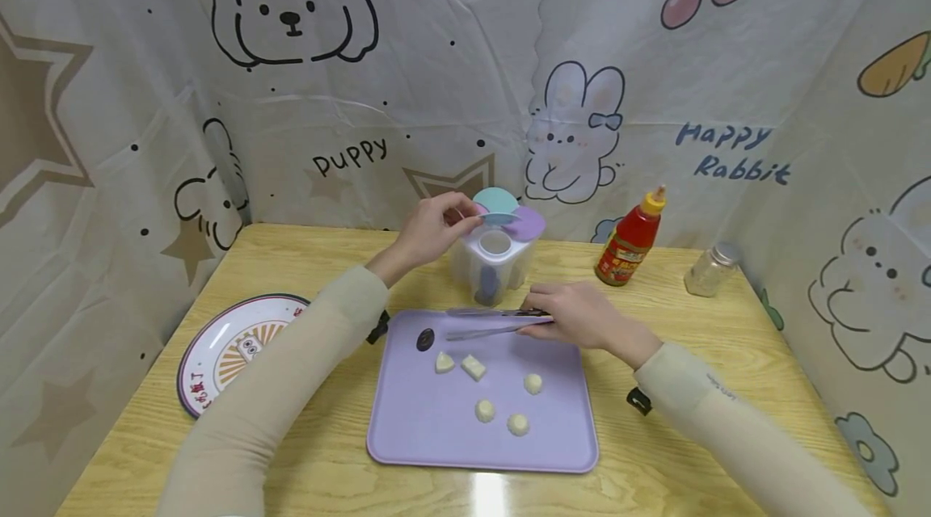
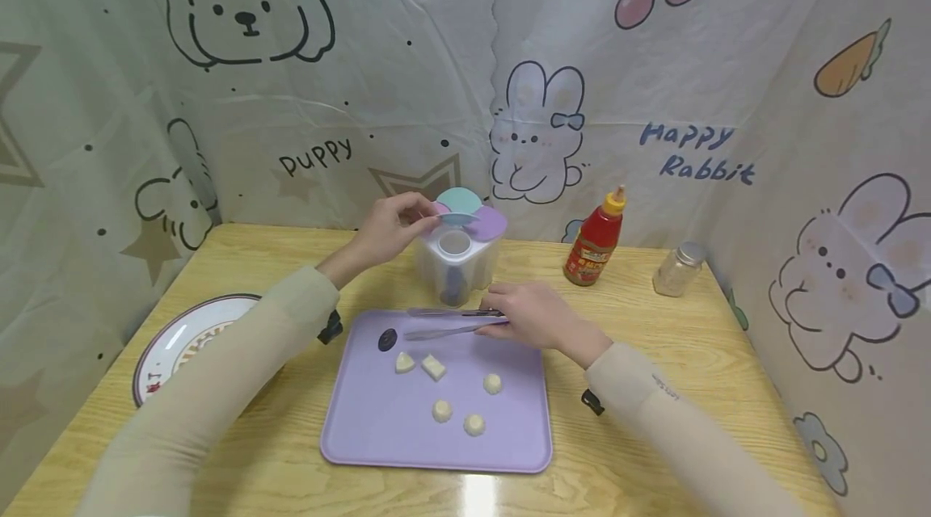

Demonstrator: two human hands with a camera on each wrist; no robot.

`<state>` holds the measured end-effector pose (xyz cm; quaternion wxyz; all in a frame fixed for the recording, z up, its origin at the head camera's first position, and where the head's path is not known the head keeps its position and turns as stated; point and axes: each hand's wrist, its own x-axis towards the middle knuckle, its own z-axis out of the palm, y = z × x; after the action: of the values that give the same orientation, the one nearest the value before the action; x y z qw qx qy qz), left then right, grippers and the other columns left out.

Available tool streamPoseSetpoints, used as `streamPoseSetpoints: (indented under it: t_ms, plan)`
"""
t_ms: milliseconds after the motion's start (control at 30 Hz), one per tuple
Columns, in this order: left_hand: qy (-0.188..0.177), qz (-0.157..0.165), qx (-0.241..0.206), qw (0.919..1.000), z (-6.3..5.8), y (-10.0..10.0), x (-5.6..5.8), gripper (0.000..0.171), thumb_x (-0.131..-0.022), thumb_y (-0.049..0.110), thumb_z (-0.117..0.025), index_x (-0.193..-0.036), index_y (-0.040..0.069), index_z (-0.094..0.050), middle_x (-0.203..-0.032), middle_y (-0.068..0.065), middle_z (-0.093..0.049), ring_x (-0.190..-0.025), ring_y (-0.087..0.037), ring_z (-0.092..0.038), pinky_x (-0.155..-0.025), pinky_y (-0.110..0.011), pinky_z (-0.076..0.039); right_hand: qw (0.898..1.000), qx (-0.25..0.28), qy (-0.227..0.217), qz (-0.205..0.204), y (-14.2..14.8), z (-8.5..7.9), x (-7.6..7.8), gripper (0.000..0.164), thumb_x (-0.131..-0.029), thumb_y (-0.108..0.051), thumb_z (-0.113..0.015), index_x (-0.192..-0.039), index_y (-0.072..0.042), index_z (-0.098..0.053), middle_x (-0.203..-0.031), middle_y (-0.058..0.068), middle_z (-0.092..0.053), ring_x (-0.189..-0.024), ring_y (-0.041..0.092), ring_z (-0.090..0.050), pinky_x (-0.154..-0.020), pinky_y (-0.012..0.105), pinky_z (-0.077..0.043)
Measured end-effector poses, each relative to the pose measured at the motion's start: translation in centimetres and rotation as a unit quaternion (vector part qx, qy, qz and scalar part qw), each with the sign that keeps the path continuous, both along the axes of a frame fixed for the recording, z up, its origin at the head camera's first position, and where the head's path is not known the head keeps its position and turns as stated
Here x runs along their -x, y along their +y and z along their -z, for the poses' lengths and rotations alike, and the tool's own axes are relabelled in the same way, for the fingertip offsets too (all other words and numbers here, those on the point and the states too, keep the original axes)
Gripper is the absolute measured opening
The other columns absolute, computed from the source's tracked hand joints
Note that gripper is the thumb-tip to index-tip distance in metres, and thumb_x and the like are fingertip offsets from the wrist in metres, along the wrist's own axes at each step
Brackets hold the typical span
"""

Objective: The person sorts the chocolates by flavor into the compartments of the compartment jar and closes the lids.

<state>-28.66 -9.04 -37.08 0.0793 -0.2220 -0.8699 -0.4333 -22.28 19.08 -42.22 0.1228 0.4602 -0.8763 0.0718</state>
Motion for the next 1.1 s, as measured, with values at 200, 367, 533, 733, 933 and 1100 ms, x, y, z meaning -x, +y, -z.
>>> streamPoseSetpoints:
  t_ms: [200, 367, 533, 733, 933, 1100]
  plan:
    - [0.0, -0.002, 0.001, 1.0, 0.1, -0.2, 0.0, 0.014, -0.102, 0.022, -0.072, -0.109, 0.01, -0.075, -0.103, -0.008, -0.077, -0.089, -0.021, -0.071, -0.081, -0.032, -0.057, 0.999, -0.019, -0.017, -0.022, -2.2, 0.6, 0.8, 0.025, -0.087, -0.045, -0.085, -0.093, -0.022, -0.076, -0.085, -0.009, -0.069, -0.065, 0.003, -0.058, -0.055, 0.022, -0.046]
    - [0.002, 0.002, 0.005, 1.0, 0.1, -0.1, 0.0, 0.015, -0.101, 0.024, -0.073, -0.109, 0.011, -0.075, -0.102, -0.007, -0.078, -0.089, -0.02, -0.072, -0.08, -0.031, -0.056, 0.999, -0.032, -0.032, -0.021, -3.0, 1.1, 1.0, 0.024, -0.088, -0.044, -0.084, -0.095, -0.022, -0.077, -0.087, -0.008, -0.071, -0.064, 0.004, -0.057, -0.055, 0.021, -0.044]
    - [0.005, 0.001, 0.002, 1.0, 0.1, -0.1, 0.0, 0.015, -0.101, 0.023, -0.073, -0.109, 0.011, -0.075, -0.102, -0.008, -0.078, -0.088, -0.02, -0.071, -0.078, -0.029, -0.055, 0.998, -0.043, -0.049, -0.02, -3.8, 1.3, 1.1, 0.026, -0.091, -0.045, -0.081, -0.1, -0.02, -0.077, -0.096, -0.005, -0.075, -0.069, 0.01, -0.066, -0.059, 0.024, -0.051]
    - [0.008, 0.001, 0.004, 1.0, 0.2, -0.1, -0.1, 0.014, -0.101, 0.023, -0.072, -0.108, 0.011, -0.075, -0.101, -0.008, -0.078, -0.087, -0.02, -0.071, -0.078, -0.029, -0.055, 0.996, -0.058, -0.066, -0.018, -4.8, 1.4, 1.2, 0.029, -0.093, -0.047, -0.078, -0.104, -0.02, -0.078, -0.098, -0.004, -0.076, -0.072, 0.01, -0.068, -0.063, 0.025, -0.054]
    - [0.006, 0.001, 0.001, 1.0, 0.2, 0.0, 0.0, 0.014, -0.101, 0.023, -0.073, -0.107, 0.01, -0.075, -0.101, -0.008, -0.078, -0.088, -0.02, -0.071, -0.078, -0.029, -0.055, 0.996, -0.052, -0.067, -0.024, -5.2, 1.3, 1.1, 0.022, -0.092, -0.043, -0.08, -0.097, -0.022, -0.075, -0.092, -0.007, -0.073, -0.069, 0.007, -0.063, -0.062, 0.025, -0.052]
    - [0.005, 0.001, 0.001, 1.0, 0.1, 0.1, 0.0, 0.014, -0.101, 0.023, -0.073, -0.107, 0.01, -0.075, -0.102, -0.008, -0.078, -0.088, -0.021, -0.071, -0.078, -0.029, -0.055, 0.996, -0.046, -0.073, -0.032, -5.1, 1.3, 1.1, 0.02, -0.093, -0.04, -0.08, -0.093, -0.022, -0.072, -0.089, -0.008, -0.072, -0.068, 0.005, -0.06, -0.061, 0.024, -0.049]
